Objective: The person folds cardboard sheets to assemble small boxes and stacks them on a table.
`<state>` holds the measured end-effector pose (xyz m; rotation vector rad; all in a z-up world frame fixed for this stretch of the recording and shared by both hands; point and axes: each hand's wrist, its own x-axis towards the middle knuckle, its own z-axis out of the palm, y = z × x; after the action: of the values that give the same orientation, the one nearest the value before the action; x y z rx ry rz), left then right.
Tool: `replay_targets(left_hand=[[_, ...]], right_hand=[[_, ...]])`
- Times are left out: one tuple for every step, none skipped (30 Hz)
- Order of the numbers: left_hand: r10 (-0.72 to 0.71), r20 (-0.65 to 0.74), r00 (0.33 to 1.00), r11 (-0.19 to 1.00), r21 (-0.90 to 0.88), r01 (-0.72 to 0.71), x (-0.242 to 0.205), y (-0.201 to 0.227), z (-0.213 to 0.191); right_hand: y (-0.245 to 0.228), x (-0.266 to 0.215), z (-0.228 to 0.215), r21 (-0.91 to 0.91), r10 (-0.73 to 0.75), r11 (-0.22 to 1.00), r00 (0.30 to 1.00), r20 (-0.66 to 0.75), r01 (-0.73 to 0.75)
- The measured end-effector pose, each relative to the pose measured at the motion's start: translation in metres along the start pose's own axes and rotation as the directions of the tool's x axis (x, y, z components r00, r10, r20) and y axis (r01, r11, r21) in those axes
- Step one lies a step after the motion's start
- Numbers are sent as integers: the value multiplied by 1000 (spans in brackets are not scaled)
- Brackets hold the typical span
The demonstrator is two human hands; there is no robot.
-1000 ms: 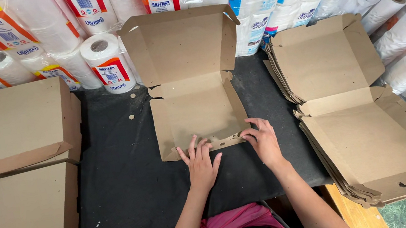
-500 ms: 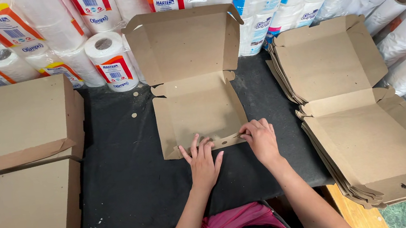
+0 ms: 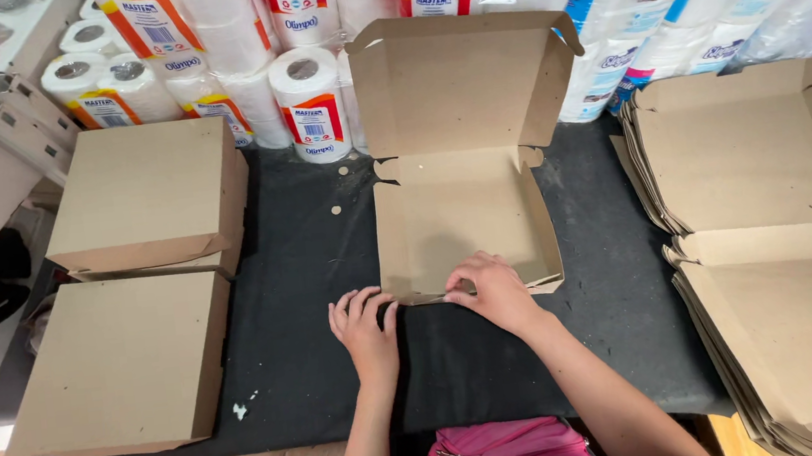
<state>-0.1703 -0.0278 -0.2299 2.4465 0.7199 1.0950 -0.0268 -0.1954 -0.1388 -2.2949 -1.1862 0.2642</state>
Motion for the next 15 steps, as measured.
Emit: replay_targets(left_hand=[[-44, 28, 999, 999, -25, 44, -1, -7, 4], [-87, 58, 995, 995, -49, 89, -2, -14, 8], [-86, 59, 995, 995, -52, 89, 1, -13, 4], [-113, 51, 992, 992, -49, 115, 3, -12, 1], [-140, 46, 989, 989, -46, 142, 4, -11, -2], [-142, 48, 989, 988, -48, 144, 0, -17, 3], [-148, 72, 986, 986, -62, 152, -3, -22, 9], [-153, 96, 984, 984, -77, 161, -5, -28, 14], [-153, 99, 983, 984, -77, 161, -2, -20, 13], [-122, 101, 987, 987, -94, 132, 1, -12, 11], [-93, 101, 990, 988, -110, 104, 3, -5, 9], [-96, 103, 990, 988, -110, 107, 6, 1, 10], [-43, 102, 994, 992, -113, 55, 9, 6, 10], [9, 100, 995, 993, -116, 3, 12, 11, 11], [11, 102, 995, 993, -119, 2, 14, 17, 8]], right_hand=[[0, 2, 2, 29, 85, 996, 996, 25, -86], [1, 3, 4, 55, 168, 984, 984, 52, -171], [6, 5, 8, 53, 170, 983, 984, 51, -173], [11, 6, 12, 95, 230, 967, 971, 58, -235], [15, 7, 17, 136, 289, 945, 955, 70, -296], [16, 7, 18, 134, 292, 945, 954, 71, -299], [16, 8, 19, 145, 303, 940, 951, 66, -310], [17, 10, 19, 156, 315, 934, 947, 62, -321], [18, 10, 21, 156, 318, 933, 946, 63, -324], [19, 10, 22, 159, 321, 932, 945, 62, -327], [19, 10, 23, 160, 322, 931, 945, 63, -328], [19, 11, 22, 160, 324, 930, 944, 65, -330], [18, 11, 22, 160, 321, 931, 945, 62, -327], [17, 10, 21, 160, 319, 933, 946, 58, -324], [17, 9, 21, 159, 322, 932, 945, 56, -326]])
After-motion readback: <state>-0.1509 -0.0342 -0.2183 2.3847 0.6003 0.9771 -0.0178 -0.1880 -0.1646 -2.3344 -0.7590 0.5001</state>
